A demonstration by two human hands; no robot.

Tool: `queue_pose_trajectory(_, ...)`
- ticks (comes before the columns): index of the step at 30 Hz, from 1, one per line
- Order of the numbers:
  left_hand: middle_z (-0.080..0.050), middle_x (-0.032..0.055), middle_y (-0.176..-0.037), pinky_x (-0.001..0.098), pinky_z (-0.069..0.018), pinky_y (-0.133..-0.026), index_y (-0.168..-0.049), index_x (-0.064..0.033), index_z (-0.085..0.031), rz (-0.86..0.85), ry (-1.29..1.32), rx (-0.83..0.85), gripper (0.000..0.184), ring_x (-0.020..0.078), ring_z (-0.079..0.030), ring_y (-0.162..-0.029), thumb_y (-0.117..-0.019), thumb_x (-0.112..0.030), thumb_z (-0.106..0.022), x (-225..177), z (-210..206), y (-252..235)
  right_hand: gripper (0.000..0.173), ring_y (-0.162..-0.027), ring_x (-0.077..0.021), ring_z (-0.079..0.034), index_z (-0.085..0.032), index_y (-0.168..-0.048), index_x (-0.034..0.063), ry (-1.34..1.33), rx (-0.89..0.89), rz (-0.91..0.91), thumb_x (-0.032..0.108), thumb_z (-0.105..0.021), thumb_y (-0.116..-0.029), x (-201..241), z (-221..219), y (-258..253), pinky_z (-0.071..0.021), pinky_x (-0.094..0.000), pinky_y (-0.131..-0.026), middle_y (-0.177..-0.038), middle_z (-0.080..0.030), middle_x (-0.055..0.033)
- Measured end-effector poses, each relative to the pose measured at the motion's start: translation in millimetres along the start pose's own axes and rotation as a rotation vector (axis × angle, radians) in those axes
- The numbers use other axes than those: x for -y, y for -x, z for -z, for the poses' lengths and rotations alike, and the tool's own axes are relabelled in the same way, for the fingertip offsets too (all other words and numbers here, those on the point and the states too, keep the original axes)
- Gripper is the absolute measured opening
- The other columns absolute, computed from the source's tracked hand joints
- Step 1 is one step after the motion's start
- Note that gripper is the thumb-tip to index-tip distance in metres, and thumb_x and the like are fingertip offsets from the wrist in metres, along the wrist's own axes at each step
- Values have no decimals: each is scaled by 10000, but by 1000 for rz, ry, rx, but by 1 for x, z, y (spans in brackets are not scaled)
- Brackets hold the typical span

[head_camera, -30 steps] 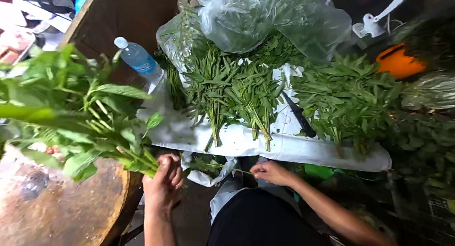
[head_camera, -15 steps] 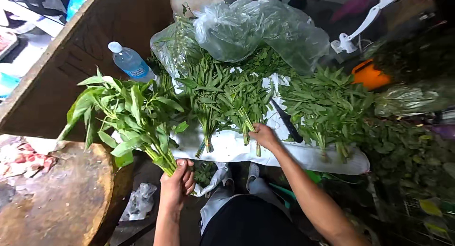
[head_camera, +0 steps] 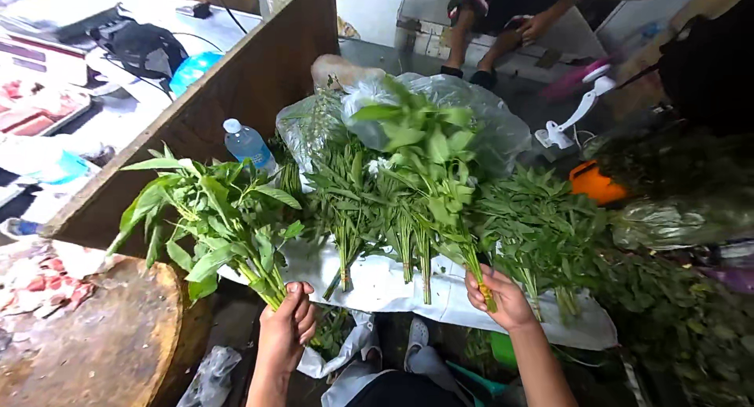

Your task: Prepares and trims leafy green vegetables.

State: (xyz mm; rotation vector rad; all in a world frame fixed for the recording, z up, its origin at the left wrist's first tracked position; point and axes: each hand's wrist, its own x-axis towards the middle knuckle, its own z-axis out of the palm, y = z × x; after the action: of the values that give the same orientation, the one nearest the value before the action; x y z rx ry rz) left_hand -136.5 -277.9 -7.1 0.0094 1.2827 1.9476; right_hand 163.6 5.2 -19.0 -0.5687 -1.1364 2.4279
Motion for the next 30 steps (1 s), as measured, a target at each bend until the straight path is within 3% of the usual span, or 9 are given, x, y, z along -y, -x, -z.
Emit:
queue_pose_trajectory(5, -348, -80, -456, 188, -330, -313, -925, -115, -639, 21, -15, 21, 352, 16, -330, -323, -1079, -267, -362, 4, -7, -5, 401, -566, -86, -584, -590, -1370, 267, -47, 77, 21, 340, -644, -979, -7, 8, -2, -498, -228, -515, -768, -648, -7)
queue_pose_trajectory(9, -363, -79, -457, 190, -344, -319, -934, -104, -641, 38, -28, 28, 368, 16, -345, -330, -1088, -267, -349, 7, -16, -5, 254, -501, -22, -522, -640, -1146, 228, -195, 161, 40, 404, -678, -967, -11, 4, -4, -448, -173, -455, -706, -581, 62)
queue_pose_trajectory(12, -385, -71, -469, 191, -356, -331, -938, -98, -628, 74, -44, 40, 341, 25, -371, -344, -1087, -245, -358, 9, -21, -7, 229, -532, -34, -564, -646, -1143, 214, -44, 208, 50, 341, -706, -962, -12, 8, -3, -500, -192, -489, -737, -621, 48)
queue_pose_trajectory(16, -437, -47, -510, 221, -398, -358, -973, -50, -622, 67, -303, -15, 257, 57, -409, -376, -1082, -199, -444, 13, -21, -11, 124, -506, -47, -515, -641, -1005, 99, 305, -164, -62, 167, -537, -999, -27, 24, -21, -467, -212, -488, -753, -654, -5)
queue_pose_trajectory(18, -466, -51, -545, 234, -388, -389, -1011, -57, -658, -45, -593, 0, 241, 52, -415, -406, -1064, -222, -491, 6, -11, -21, 113, -510, -40, -518, -605, -1019, 97, 338, -171, -84, 167, -517, -1018, -21, 22, -25, -471, -198, -493, -785, -662, -6)
queue_pose_trajectory(22, -640, 110, -880, 456, -505, -729, -1151, -19, -671, -173, -1256, -71, 273, 204, -592, -756, -1062, -216, -504, -49, 13, -54, 342, -522, -52, -550, -509, -1347, 93, 228, -173, -48, 185, -485, -1018, -15, 22, -11, -494, -202, -505, -804, -663, -3)
queue_pose_trajectory(26, -667, 300, -1124, 655, -477, -961, -1235, 47, -642, -22, -1462, -141, 362, 448, -653, -1076, -1067, -231, -483, -45, 58, -111, 193, -527, -65, -576, -570, -1184, 136, 113, -145, 1, 256, -550, -1034, -23, 30, -1, -527, -211, -515, -832, -683, -22)
queue_pose_trajectory(28, -667, 260, -1061, 606, -490, -910, -1192, 38, -653, -34, -1412, -159, 347, 391, -652, -996, -1070, -245, -493, -46, 49, -113, 240, -574, -87, -617, -570, -1172, 156, 131, -107, 40, 331, -615, -1014, -23, 29, -4, -553, -235, -563, -899, -713, -41)
queue_pose_trajectory(30, -647, 152, -910, 492, -506, -766, -1134, 2, -672, -3, -1301, -158, 326, 257, -610, -794, -1070, -272, -508, -30, 48, -103, 327, -661, -118, -672, -520, -1241, 163, 196, -45, 13, 359, -639, -1008, -27, 24, 5, -589, -268, -649, -1010, -736, -62)
